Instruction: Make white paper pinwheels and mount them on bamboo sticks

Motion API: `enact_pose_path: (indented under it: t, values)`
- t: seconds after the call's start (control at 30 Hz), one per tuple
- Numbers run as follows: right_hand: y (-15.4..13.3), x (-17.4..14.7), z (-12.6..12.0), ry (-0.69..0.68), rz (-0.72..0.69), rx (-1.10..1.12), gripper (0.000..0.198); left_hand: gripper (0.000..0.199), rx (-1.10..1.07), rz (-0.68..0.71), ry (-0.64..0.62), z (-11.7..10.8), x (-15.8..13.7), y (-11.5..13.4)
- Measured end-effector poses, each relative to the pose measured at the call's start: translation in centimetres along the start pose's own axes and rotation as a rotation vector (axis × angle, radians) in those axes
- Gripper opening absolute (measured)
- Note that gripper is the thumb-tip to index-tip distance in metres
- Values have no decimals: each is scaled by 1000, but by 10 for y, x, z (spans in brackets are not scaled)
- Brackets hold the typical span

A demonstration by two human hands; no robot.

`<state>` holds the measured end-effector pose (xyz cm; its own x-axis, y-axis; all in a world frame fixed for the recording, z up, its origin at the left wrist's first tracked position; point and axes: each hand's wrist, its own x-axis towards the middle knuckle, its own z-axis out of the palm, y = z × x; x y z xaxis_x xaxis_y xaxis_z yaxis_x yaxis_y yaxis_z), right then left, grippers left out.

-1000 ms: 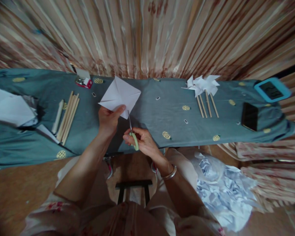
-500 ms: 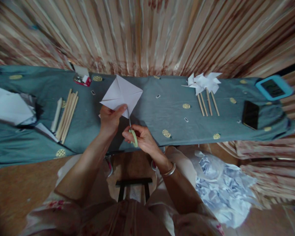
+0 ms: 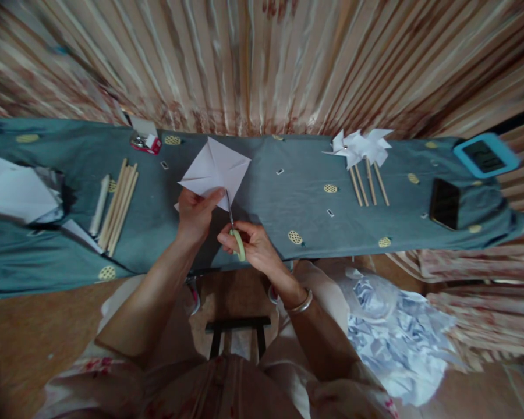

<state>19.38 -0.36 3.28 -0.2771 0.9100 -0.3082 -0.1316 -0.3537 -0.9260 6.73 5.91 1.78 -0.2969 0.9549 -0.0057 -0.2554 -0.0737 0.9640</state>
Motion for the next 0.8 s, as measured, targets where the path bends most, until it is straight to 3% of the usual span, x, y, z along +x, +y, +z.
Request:
enact_pose_path:
  t: [0.8]
  values:
    - [8, 4, -4, 0, 17, -66, 44, 31, 46, 20, -23, 0, 2, 1]
